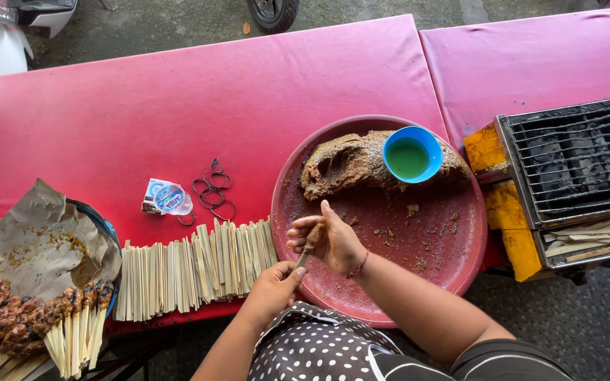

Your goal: The person takes portions of seasoned meat from a large red tray and molds them onto flat wooden skewers. They repeatedly pick up a skewer, shape the meat around it, and place the finished skewer onto a nearby tray. The process continues throughout the clip.

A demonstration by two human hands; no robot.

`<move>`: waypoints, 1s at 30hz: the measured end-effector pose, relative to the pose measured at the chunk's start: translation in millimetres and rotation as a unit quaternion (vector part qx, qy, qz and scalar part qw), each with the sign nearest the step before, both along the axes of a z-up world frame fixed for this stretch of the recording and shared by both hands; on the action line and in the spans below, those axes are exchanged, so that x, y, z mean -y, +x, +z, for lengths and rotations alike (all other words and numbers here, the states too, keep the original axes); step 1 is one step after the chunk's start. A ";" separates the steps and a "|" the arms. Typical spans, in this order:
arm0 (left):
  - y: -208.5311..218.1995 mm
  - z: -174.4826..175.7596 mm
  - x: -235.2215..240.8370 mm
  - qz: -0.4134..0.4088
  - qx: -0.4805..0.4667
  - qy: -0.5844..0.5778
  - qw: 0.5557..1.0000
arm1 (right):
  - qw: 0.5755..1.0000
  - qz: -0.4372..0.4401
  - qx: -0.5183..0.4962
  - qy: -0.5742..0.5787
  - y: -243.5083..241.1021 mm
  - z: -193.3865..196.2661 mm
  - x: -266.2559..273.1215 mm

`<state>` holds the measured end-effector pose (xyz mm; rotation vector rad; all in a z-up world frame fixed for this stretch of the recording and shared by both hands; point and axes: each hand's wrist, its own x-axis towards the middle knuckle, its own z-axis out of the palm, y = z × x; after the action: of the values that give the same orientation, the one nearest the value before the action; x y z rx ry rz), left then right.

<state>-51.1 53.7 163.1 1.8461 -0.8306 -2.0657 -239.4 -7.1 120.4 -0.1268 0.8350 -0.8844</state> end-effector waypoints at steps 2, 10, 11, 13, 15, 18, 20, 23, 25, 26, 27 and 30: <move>7.7 11.4 7.8 -0.099 0.104 -0.061 0.988 | 0.983 0.049 -0.174 -0.037 -7.1 -8.6 20.0; 56.7 -122.1 -3.0 -0.356 0.354 -0.356 0.788 | 0.327 0.307 -0.811 -0.376 -67.9 -157.9 152.5; 58.4 -110.3 1.2 -0.367 0.360 -0.321 0.796 | 0.277 0.348 -0.814 -0.373 -68.7 -171.8 160.8; 69.3 -102.1 4.1 -0.371 0.367 -0.279 0.806 | 0.223 0.391 -0.809 -0.377 -75.1 -212.9 172.2; 90.3 -108.4 -2.8 -0.159 0.362 -0.342 0.852 | 0.178 0.188 -0.826 -0.500 -84.8 -269.0 171.9; 129.9 -93.8 -7.4 -0.033 0.397 -0.237 0.886 | 0.358 0.313 -0.773 -0.419 -92.2 -242.1 174.7; 144.0 -105.7 -11.7 -0.035 0.410 -0.178 0.894 | 0.571 0.252 -0.722 -0.299 -80.2 -135.3 131.3; 153.7 -131.8 -16.9 -0.065 0.414 -0.120 0.900 | 0.880 0.000 -0.466 -0.087 -75.7 -86.6 129.4; 153.0 -144.8 -20.5 -0.098 0.405 -0.123 0.900 | 0.944 -0.181 -0.274 -0.004 -85.6 -95.1 115.1; 152.3 -147.1 -19.6 -0.081 0.393 -0.126 0.907 | 0.950 -0.178 -0.253 0.026 -85.8 -93.5 106.7; 151.4 -149.1 -18.8 -0.063 0.380 -0.129 0.914 | 0.955 -0.176 -0.232 0.056 -86.4 -91.6 98.1; 148.5 -145.2 -16.5 0.012 0.346 -0.112 0.931 | 0.977 -0.060 -0.205 -0.013 -80.3 -68.9 69.5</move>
<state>97.3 70.2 18.0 2.4418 -1.1270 -1.2068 -319.8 -76.6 51.5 -0.2906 1.2270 -0.9992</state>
